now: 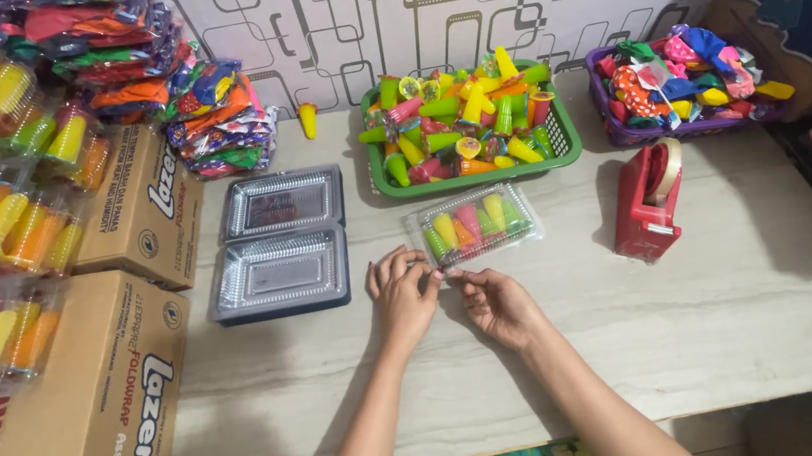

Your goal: The person picks up toy cones from a basket and places them into clear plastic containers, then uses a tape dispenser to seal the containers.

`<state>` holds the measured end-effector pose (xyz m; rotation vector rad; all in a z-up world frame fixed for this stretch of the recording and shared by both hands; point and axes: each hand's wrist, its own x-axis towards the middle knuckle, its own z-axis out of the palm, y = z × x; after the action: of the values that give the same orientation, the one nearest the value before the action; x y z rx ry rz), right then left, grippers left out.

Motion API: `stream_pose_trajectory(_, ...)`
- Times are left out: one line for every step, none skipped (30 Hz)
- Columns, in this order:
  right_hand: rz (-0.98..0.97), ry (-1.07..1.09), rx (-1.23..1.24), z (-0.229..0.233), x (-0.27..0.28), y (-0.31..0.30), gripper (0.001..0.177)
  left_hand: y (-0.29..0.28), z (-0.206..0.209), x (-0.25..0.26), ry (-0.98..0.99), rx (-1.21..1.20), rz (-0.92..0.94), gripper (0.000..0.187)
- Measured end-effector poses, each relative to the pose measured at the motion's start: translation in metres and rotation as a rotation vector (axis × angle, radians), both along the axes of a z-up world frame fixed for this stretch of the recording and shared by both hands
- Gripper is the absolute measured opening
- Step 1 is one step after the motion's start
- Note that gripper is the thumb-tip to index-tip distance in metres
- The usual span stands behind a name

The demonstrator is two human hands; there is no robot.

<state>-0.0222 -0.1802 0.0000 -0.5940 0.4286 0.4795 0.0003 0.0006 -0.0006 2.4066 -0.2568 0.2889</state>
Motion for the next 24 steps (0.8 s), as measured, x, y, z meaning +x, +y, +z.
stream_pose_trajectory(-0.001,0.0,0.0,0.0,0.001,0.0,0.031,0.0,0.001,0.0,0.0,0.0,-0.001,0.02)
stream_pose_trajectory(0.016,-0.041,-0.212,0.001,0.002,0.001,0.029,0.0,0.001,-0.001,0.003,-0.001,-0.006,0.02)
stream_pose_trajectory(0.033,-0.082,-0.424,0.001,0.003,0.001,0.027,0.0,0.002,-0.001,0.006,-0.003,-0.012,0.02)
stream_pose_trajectory(0.032,-0.081,-0.423,0.001,0.005,0.002,0.027,0.0,0.002,-0.002,0.007,-0.002,-0.013,0.02)
stream_pose_trajectory(0.044,-0.141,-0.568,0.001,0.006,0.002,0.026,0.001,0.003,-0.002,0.015,-0.002,-0.02,0.02)
stream_pose_trajectory(0.055,-0.203,-0.714,0.001,0.009,0.002,0.026,0.001,0.004,-0.002,0.021,-0.002,-0.028,0.019)
stream_pose_trajectory(0.053,-0.204,-0.714,-0.003,0.012,0.002,0.026,0.001,0.004,-0.001,0.019,-0.002,-0.029,0.019)
stream_pose_trajectory(0.058,-0.235,-0.776,-0.006,0.014,0.002,0.024,0.001,0.004,-0.002,0.031,-0.004,-0.036,0.02)
stream_pose_trajectory(0.063,-0.265,-0.837,-0.009,0.017,0.002,0.023,0.002,0.004,-0.002,0.044,-0.006,-0.043,0.021)
stream_pose_trajectory(0.063,-0.268,-0.838,-0.011,0.017,0.002,0.023,0.002,0.006,-0.002,0.041,-0.006,-0.042,0.021)
stream_pose_trajectory(0.06,-0.268,-0.844,-0.012,0.017,0.002,0.023,0.002,0.008,-0.002,0.039,0.0,-0.044,0.021)
stream_pose_trajectory(0.059,-0.266,-0.851,-0.014,0.016,0.002,0.023,0.003,0.009,-0.004,0.04,0.004,-0.045,0.021)
stream_pose_trajectory(0.061,-0.267,-0.851,-0.016,0.016,0.004,0.023,0.003,0.007,-0.004,0.04,0.003,-0.043,0.021)
stream_pose_trajectory(0.041,-0.25,-0.841,-0.019,0.016,0.005,0.023,0.002,0.006,-0.003,0.028,-0.006,-0.041,0.02)
stream_pose_trajectory(0.021,-0.233,-0.83,-0.021,0.017,0.006,0.023,0.002,0.004,-0.002,0.017,-0.016,-0.04,0.02)
stream_pose_trajectory(0.019,-0.235,-0.831,-0.026,0.019,0.006,0.023,0.002,0.004,-0.002,0.015,-0.016,-0.04,0.02)
stream_pose_trajectory(0.014,-0.212,-0.805,-0.032,0.022,0.005,0.023,0.001,0.004,-0.002,0.011,-0.019,-0.04,0.02)
stream_pose_trajectory(0.008,-0.188,-0.778,-0.038,0.024,0.004,0.023,0.001,0.004,-0.002,0.009,-0.021,-0.04,0.02)
stream_pose_trajectory(0.007,-0.188,-0.778,-0.037,0.023,0.003,0.023,0.0,0.005,-0.003,0.009,-0.021,-0.041,0.02)
stream_pose_trajectory(0.011,-0.173,-0.743,-0.035,0.023,0.002,0.022,0.0,0.006,-0.003,0.01,-0.027,-0.038,0.021)
stream_pose_trajectory(0.015,-0.159,-0.707,-0.033,0.023,0.002,0.021,0.001,0.007,-0.004,0.011,-0.034,-0.035,0.021)
stream_pose_trajectory(0.016,-0.16,-0.706,-0.033,0.024,0.001,0.021,0.001,0.007,-0.003,0.011,-0.033,-0.033,0.021)
stream_pose_trajectory(0.002,-0.148,-0.68,-0.033,0.025,0.001,0.019,0.002,0.008,-0.002,0.01,-0.033,-0.035,0.021)
stream_pose_trajectory(-0.01,-0.136,-0.656,-0.033,0.025,0.0,0.017,0.002,0.007,-0.002,0.011,-0.034,-0.034,0.022)
